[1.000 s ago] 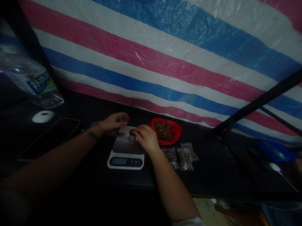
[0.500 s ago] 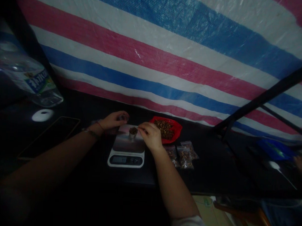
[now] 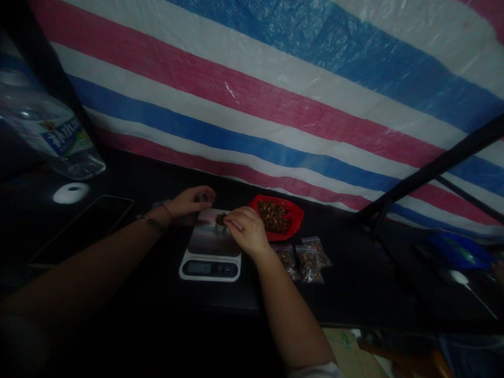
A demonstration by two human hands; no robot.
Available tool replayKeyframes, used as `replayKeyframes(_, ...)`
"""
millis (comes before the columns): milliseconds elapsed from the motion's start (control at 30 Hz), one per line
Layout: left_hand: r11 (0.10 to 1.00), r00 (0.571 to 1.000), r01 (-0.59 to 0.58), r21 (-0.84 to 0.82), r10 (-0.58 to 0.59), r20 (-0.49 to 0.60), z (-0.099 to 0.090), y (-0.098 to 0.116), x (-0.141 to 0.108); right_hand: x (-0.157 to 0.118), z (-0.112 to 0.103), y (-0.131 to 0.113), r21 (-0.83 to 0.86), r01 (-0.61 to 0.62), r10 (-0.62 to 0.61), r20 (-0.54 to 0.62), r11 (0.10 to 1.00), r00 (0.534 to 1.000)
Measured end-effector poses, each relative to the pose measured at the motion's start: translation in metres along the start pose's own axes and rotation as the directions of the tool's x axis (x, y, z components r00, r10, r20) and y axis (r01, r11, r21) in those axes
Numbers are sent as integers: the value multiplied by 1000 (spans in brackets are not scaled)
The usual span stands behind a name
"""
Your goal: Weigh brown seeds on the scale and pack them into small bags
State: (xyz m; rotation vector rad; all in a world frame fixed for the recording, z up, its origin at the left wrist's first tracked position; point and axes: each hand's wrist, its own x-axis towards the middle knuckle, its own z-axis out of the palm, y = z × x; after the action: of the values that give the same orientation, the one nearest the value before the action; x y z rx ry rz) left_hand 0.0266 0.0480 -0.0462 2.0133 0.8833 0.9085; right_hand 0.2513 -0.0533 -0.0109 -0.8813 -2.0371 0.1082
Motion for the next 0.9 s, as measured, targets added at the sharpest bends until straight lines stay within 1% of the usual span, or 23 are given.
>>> replayKeyframes(100,1000,1000,2,21,-2,-8,0,-1,0,-1,2,3,-1,29,-29,53,1000,998)
replayKeyframes(200,1000,1000,6,23,-5,-4,0,-2,0,-1,1,5,-12,48,-47,80,999,996)
replayKeyframes(433,1000,1000,8,18,-8,-14,0,2,-1,-1,-3,9,-84,6,7,155,996,988)
replayKeyframes(633,999,1000,16,29,-15,-16,0,2,-1,-5,-1,13,-80,32,-19,164,996,986)
replayKeyframes(733,1000,1000,24,21,-24,-5,0,2,0,-5,-1,12,-82,24,-10,172,996,985)
replayKeyframes(900,999,1000,32,11,-32,1,0,3,-1,-2,-5,8,-64,34,-24,149,997,988)
